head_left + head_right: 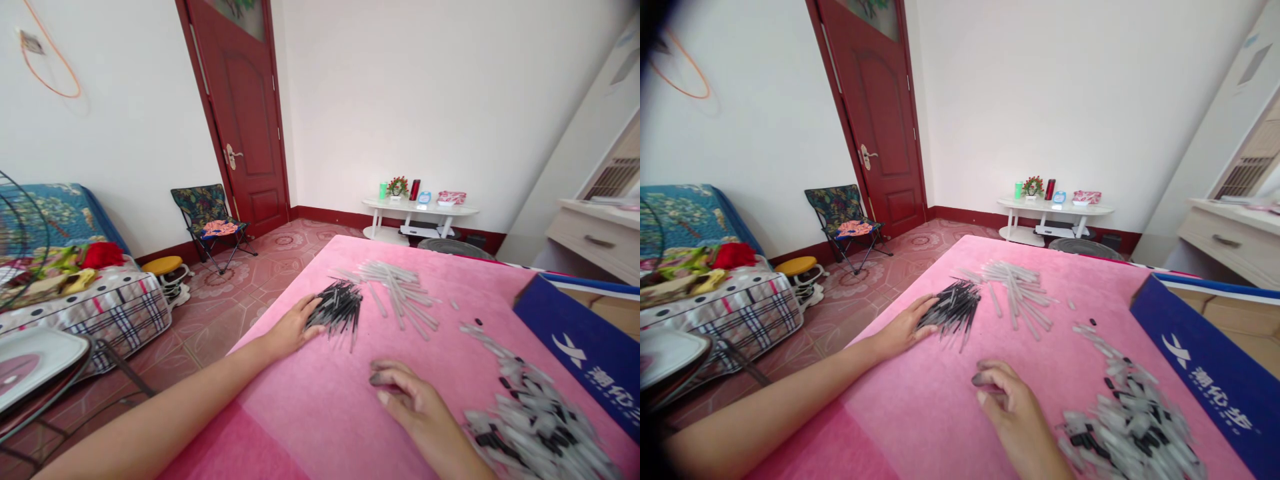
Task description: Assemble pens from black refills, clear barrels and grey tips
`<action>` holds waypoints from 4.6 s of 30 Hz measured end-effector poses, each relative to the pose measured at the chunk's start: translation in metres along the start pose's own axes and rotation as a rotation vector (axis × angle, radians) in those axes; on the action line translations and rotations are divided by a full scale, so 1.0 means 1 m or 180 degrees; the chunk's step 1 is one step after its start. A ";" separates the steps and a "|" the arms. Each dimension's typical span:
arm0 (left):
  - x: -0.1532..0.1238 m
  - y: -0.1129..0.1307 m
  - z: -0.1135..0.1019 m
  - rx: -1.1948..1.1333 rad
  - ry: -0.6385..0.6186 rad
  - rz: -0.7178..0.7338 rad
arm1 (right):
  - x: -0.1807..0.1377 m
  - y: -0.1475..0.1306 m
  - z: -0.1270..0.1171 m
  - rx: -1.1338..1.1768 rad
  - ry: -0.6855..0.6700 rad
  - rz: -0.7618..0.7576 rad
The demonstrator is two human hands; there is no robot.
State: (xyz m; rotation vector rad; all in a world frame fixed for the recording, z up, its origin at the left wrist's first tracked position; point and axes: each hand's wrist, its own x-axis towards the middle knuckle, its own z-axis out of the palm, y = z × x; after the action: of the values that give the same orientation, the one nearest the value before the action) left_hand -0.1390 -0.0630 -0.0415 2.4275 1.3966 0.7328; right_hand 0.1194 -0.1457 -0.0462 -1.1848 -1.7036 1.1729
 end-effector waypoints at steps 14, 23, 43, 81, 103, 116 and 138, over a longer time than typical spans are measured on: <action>0.009 0.080 0.018 0.0618 -0.0149 -0.0080 | -0.005 0.000 -0.001 0.0012 0.0098 -0.0018; 0.049 0.086 0.041 0.1493 -0.0265 -0.0739 | -0.008 0.003 -0.001 0.0053 0.0177 -0.0283; 0.048 0.111 0.090 -0.0537 -0.0370 0.0373 | -0.028 -0.038 -0.119 -0.2693 -0.0541 0.0519; 0.050 0.110 0.088 -0.0499 -0.0435 0.0256 | -0.028 0.000 -0.128 -0.4239 0.0712 -0.0361; 0.049 0.113 0.087 -0.0768 -0.0278 0.0172 | -0.024 0.052 -0.124 -0.4251 0.1649 0.0216; 0.057 0.100 0.070 -0.2273 0.1262 -0.0395 | 0.049 -0.007 -0.068 -0.4083 0.1242 0.0145; 0.078 0.077 0.028 -0.4196 0.1874 -0.0584 | 0.057 -0.023 -0.011 -0.1849 0.0557 -0.0818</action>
State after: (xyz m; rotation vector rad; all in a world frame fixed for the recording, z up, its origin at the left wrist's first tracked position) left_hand -0.0348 -0.0346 -0.0075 1.0699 0.7521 1.6783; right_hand 0.1063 -0.0924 -0.0168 -1.3005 -2.0505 0.4094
